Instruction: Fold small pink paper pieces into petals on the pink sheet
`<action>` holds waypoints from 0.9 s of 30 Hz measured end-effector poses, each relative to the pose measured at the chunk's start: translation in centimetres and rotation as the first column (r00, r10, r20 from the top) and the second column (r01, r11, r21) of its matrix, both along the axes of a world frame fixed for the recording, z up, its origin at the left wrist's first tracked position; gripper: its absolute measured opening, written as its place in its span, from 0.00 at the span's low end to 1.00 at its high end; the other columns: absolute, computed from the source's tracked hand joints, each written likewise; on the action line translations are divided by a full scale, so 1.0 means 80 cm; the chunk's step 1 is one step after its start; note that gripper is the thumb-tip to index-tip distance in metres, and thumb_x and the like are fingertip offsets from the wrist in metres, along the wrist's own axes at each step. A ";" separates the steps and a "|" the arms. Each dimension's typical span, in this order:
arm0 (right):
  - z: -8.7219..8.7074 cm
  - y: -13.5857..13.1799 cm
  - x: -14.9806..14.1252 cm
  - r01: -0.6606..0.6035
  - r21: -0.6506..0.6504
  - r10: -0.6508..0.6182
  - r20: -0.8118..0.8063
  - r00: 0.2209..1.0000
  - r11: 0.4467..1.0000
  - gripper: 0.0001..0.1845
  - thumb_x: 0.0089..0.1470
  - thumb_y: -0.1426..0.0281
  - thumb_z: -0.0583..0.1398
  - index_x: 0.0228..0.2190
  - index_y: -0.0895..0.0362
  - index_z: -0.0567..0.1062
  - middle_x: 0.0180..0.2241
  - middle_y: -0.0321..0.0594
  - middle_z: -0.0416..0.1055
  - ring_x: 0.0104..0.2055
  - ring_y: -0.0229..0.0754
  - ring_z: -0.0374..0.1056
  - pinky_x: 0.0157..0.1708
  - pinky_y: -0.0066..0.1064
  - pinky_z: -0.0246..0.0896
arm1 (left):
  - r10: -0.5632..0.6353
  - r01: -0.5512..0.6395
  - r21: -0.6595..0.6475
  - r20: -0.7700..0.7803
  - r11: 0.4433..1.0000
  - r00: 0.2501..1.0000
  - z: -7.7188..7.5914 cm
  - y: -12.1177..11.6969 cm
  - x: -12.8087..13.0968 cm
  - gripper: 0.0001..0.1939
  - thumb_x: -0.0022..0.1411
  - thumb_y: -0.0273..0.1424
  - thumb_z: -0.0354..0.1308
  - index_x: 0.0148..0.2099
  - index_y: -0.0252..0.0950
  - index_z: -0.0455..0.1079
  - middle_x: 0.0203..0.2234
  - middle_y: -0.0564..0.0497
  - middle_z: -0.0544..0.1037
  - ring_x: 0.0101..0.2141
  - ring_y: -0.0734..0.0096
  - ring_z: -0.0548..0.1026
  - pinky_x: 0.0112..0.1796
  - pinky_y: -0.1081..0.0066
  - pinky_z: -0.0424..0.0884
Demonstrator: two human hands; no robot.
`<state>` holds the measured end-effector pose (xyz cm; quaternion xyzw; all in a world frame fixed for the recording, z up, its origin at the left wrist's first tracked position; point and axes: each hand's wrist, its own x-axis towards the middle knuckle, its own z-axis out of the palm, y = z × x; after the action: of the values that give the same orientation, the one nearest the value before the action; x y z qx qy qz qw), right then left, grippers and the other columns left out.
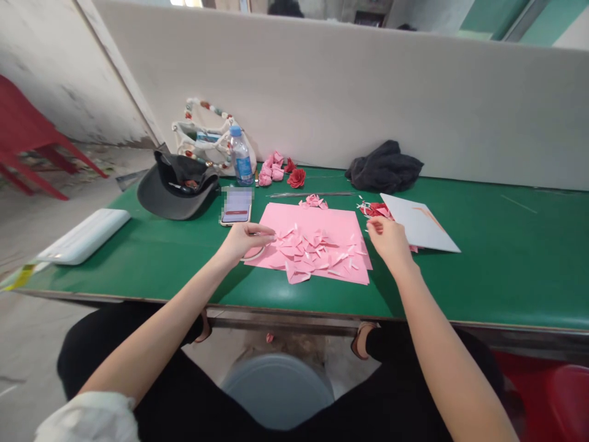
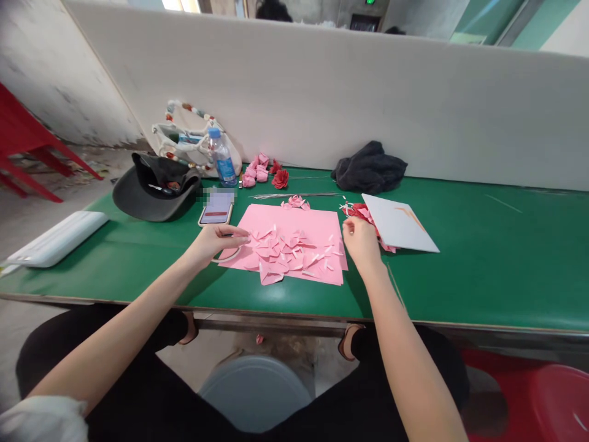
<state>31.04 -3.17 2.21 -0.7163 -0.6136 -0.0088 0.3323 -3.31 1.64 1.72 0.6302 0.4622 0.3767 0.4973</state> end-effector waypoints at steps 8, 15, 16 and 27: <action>-0.001 -0.017 -0.056 -0.434 -0.249 0.417 -0.119 0.901 0.866 0.13 0.52 0.62 0.58 0.25 0.57 0.76 0.22 0.37 0.73 0.25 0.39 0.67 0.26 0.28 0.59 | -0.159 0.158 -0.019 -0.139 0.987 0.977 0.000 0.004 -0.001 0.09 0.45 0.32 0.65 0.30 0.34 0.79 0.24 0.49 0.80 0.26 0.67 0.75 0.28 0.72 0.69; -0.005 -0.017 -0.042 -0.470 -0.297 0.359 -0.359 0.861 0.831 0.08 0.43 0.69 0.64 0.29 0.59 0.76 0.24 0.37 0.74 0.26 0.38 0.71 0.26 0.27 0.62 | -0.255 0.277 0.093 -0.201 0.956 0.946 -0.003 -0.001 0.006 0.06 0.46 0.31 0.64 0.30 0.36 0.77 0.33 0.47 0.80 0.35 0.63 0.77 0.39 0.68 0.70; -0.003 -0.016 -0.042 -0.469 -0.278 0.349 -0.387 0.853 0.838 0.08 0.43 0.69 0.64 0.29 0.59 0.76 0.25 0.38 0.75 0.27 0.39 0.72 0.27 0.28 0.63 | -0.260 0.285 0.097 -0.218 0.954 0.941 -0.001 -0.002 0.006 0.06 0.46 0.32 0.64 0.29 0.36 0.77 0.32 0.47 0.80 0.36 0.62 0.77 0.40 0.67 0.70; 0.014 -0.026 -0.094 -0.413 0.167 0.430 -0.568 0.702 0.895 0.11 0.47 0.63 0.64 0.32 0.58 0.75 0.31 0.41 0.76 0.33 0.42 0.72 0.37 0.35 0.69 | -0.156 0.143 0.175 0.061 0.974 0.986 0.017 -0.049 0.042 0.17 0.55 0.37 0.61 0.45 0.34 0.72 0.45 0.43 0.76 0.47 0.63 0.73 0.51 0.64 0.67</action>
<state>23.53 -5.29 3.34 -0.5188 -0.6261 0.2825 0.5088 0.05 -2.30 3.07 0.6889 0.3607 0.3997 0.4854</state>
